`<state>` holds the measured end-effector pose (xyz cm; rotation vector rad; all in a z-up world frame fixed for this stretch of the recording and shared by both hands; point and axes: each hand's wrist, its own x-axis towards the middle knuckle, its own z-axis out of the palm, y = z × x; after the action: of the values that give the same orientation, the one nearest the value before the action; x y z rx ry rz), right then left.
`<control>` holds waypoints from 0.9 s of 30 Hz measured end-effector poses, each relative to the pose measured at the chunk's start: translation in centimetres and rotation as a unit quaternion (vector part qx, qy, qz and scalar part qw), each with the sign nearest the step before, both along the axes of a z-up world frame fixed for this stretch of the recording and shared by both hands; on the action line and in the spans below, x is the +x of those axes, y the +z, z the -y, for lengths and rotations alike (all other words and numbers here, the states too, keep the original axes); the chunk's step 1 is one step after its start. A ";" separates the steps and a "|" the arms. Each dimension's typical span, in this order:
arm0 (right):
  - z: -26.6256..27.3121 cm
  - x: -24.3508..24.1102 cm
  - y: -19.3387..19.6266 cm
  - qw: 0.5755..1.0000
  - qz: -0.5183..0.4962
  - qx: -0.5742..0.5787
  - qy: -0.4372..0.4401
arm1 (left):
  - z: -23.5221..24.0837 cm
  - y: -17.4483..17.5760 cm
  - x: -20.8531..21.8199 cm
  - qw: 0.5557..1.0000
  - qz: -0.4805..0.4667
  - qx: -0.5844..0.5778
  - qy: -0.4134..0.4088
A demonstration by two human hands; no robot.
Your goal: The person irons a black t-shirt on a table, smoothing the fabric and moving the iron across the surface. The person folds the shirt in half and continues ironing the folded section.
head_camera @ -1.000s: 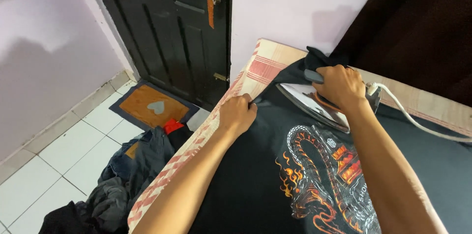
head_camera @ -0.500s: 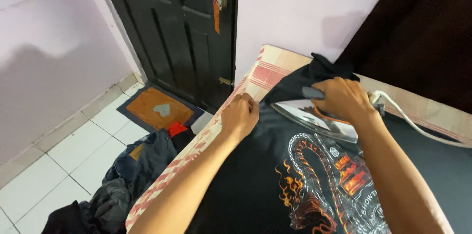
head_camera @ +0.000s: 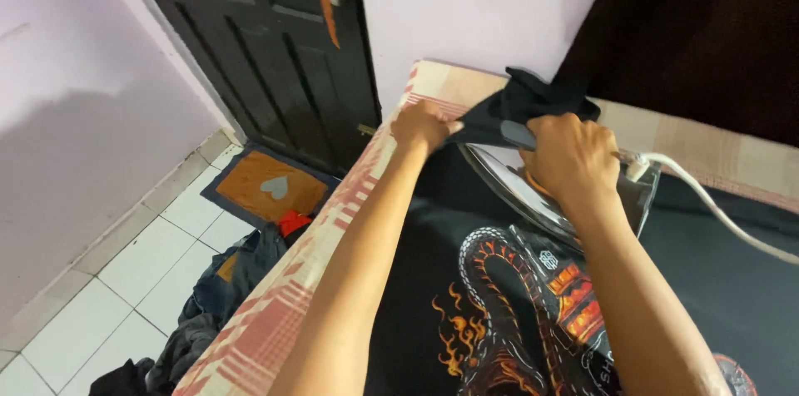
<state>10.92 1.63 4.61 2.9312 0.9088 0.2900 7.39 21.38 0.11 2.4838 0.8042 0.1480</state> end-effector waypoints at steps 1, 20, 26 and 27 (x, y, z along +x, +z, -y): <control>0.1 -0.5 0.6 1.000 -0.008 0.000 -0.004 | -0.2 0.0 0.4 1.000 -0.008 0.000 -0.004; -2.2 -2.2 3.8 0.992 -0.065 -0.009 0.110 | -4.5 -4.1 4.9 0.977 0.076 -0.194 0.048; -2.7 -2.0 2.5 0.991 -0.038 -0.022 0.127 | -5.5 -5.0 2.8 0.982 0.086 -0.163 0.049; -3.0 -1.5 2.0 0.991 -0.009 -0.016 0.130 | -6.6 -5.2 2.3 0.988 0.080 -0.115 0.061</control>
<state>9.38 4.58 6.59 2.7901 1.2865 0.2588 9.72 27.95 -5.10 2.1774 0.8542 0.2784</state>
